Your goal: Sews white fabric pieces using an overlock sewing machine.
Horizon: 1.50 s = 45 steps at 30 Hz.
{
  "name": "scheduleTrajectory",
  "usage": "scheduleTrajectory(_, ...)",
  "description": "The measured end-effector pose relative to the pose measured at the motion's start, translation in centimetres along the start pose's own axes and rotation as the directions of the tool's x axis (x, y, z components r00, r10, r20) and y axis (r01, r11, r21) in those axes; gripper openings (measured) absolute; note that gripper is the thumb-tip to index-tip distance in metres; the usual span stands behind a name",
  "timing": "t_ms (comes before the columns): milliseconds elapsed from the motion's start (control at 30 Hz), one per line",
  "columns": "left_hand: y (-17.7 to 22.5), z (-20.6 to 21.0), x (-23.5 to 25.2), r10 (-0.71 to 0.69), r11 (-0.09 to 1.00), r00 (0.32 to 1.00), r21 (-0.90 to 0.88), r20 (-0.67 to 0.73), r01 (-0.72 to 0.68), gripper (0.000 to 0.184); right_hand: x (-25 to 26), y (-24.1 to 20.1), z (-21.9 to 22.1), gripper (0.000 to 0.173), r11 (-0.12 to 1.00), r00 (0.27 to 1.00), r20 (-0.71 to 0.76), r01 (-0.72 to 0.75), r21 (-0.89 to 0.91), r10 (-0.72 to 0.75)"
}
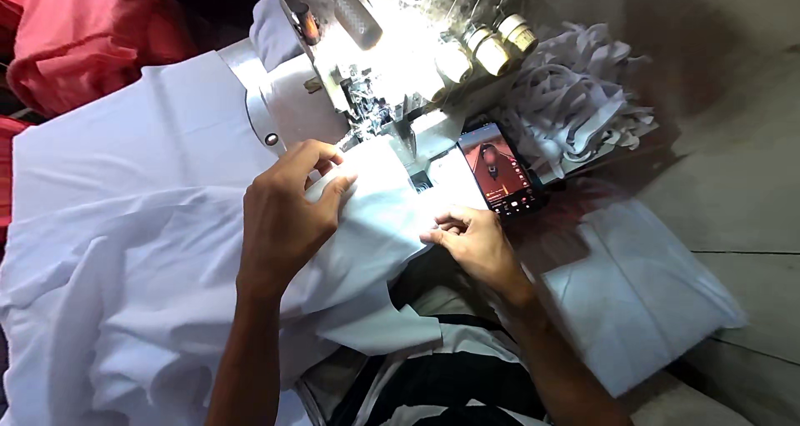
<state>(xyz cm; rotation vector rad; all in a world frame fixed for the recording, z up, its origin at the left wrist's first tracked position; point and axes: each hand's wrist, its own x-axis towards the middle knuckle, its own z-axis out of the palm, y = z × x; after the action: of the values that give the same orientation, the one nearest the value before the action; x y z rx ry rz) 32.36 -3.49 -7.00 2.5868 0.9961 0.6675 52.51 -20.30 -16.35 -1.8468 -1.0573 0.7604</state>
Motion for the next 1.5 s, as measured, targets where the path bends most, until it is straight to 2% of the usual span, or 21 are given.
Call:
scheduleTrajectory(267, 0.3, 0.6, 0.1, -0.014, 0.996, 0.996, -0.084, -0.091, 0.006, 0.013, -0.1, 0.4, 0.4, 0.007, 0.996, 0.999, -0.025, 0.041, 0.08, -0.04)
scheduleTrajectory(567, 0.6, -0.1, 0.6, -0.036, 0.999, 0.995, -0.037, -0.091, 0.033, 0.014, 0.0, 0.6, 0.4, 0.016, 0.999, 0.998, -0.042, 0.041, 0.031, -0.04)
scheduleTrajectory(967, 0.2, 0.1, 1.6, -0.076, 0.996, 0.997, 0.039, 0.003, 0.076, 0.013, 0.0, 0.8, 0.2, 0.01, 0.991, 0.998, -0.015, 0.067, 0.116, -0.065)
scheduleTrajectory(1333, 0.9, 0.8, 0.8, -0.096, 0.989, 0.993, 0.109, -0.069, 0.103, 0.015, 0.0, 1.0, 0.2, 0.014, 0.994, 0.997, -0.024, 0.08, 0.078, -0.078)
scheduleTrajectory(1433, 1.1, 1.3, 0.6, -0.057, 0.989, 0.994, 0.129, -0.097, 0.069, 0.019, 0.0, 0.8, 0.1, 0.014, 0.996, 0.998, -0.021, 0.058, 0.066, -0.057)
scheduleTrajectory(1500, 1.1, 1.8, 0.6, 0.044, 0.988, 0.993, 0.149, -0.112, -0.027, 0.026, 0.0, 0.7, 0.1, 0.014, 0.998, 0.999, -0.018, 0.046, 0.05, -0.045)
